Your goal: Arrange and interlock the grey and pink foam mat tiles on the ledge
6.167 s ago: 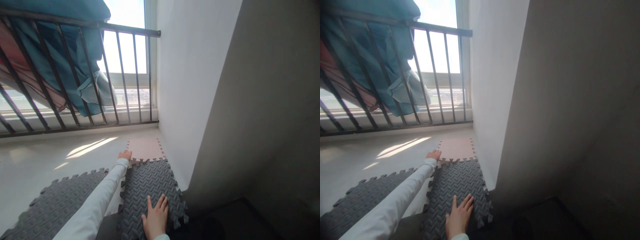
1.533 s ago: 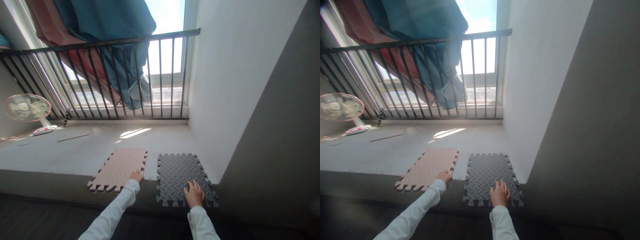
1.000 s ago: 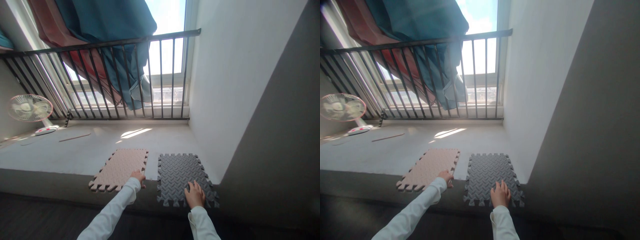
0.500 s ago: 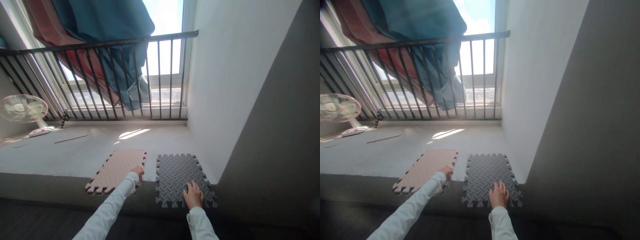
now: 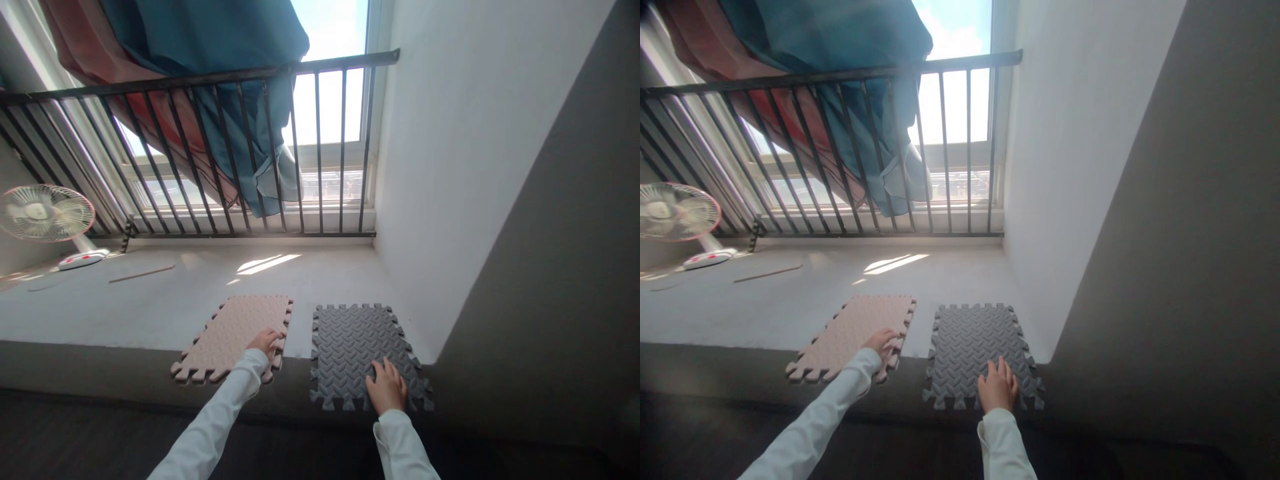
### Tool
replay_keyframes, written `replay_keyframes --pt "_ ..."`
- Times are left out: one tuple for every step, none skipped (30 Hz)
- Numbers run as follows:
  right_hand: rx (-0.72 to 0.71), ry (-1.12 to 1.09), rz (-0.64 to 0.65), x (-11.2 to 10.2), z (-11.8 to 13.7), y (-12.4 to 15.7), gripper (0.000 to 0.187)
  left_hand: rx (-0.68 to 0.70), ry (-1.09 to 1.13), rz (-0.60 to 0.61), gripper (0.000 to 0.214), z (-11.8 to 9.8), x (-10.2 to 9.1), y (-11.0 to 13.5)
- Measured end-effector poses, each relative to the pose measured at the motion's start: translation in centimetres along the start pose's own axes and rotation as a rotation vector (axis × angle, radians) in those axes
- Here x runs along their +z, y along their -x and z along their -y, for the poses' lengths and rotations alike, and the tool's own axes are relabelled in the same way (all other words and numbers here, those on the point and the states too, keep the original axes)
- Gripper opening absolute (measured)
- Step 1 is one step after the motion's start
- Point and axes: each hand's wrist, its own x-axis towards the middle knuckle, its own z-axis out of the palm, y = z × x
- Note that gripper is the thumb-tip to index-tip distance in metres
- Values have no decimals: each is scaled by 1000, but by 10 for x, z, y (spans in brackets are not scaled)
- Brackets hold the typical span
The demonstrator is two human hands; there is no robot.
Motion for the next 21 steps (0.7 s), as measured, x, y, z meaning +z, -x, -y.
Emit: replay_keyframes --pt "0 -1 -3 0 0 0 41 -14 8 -43 36 6 2 11" --pt "0 -1 -2 0 0 0 41 -40 13 -84 34 14 5 24" --pt "1 1 1 0 1 0 41 -77 17 -124 32 21 10 37" --pt "4 5 6 -1 1 0 42 -134 30 -174 29 29 16 51" --pt "6 11 13 -2 2 0 42 -194 39 -235 25 36 22 64" --pt "7 19 20 -2 3 0 42 -248 45 -295 21 42 29 76" --pt "8 28 27 -3 4 1 43 -296 48 -348 18 46 36 87" --pt "9 38 35 -4 5 1 43 -332 54 -381 16 49 43 96" --pt "10 47 40 -5 5 1 44 -359 64 -397 16 50 48 103" --pt "9 53 45 -5 6 2 44 -381 80 -403 17 49 52 107" --pt "8 56 47 -5 6 2 44 -398 98 -404 19 47 54 109" --pt "7 56 46 -4 5 2 44 -413 114 -403 22 43 56 110" --pt "8 54 46 -4 5 2 43 -428 124 -401 23 39 56 109" --pt "6 50 45 -3 4 1 43 -443 127 -398 24 35 56 107" --pt "4 45 45 -2 4 1 43 -458 121 -394 25 30 55 105" --pt "3 41 47 -2 3 1 43 -475 108 -389 25 26 54 102" --pt "1 37 50 -2 3 2 43 -496 94 -383 25 22 53 100" --pt "-1 32 54 -2 2 2 43 -519 79 -377 25 18 52 98" --pt "-4 28 55 -2 2 2 43 -543 65 -373 26 14 51 96" --pt "-6 25 53 -3 2 3 43 -564 53 -369 26 12 51 95" --pt "-7 23 50 -3 2 3 43 -581 42 -367 26 9 51 94"
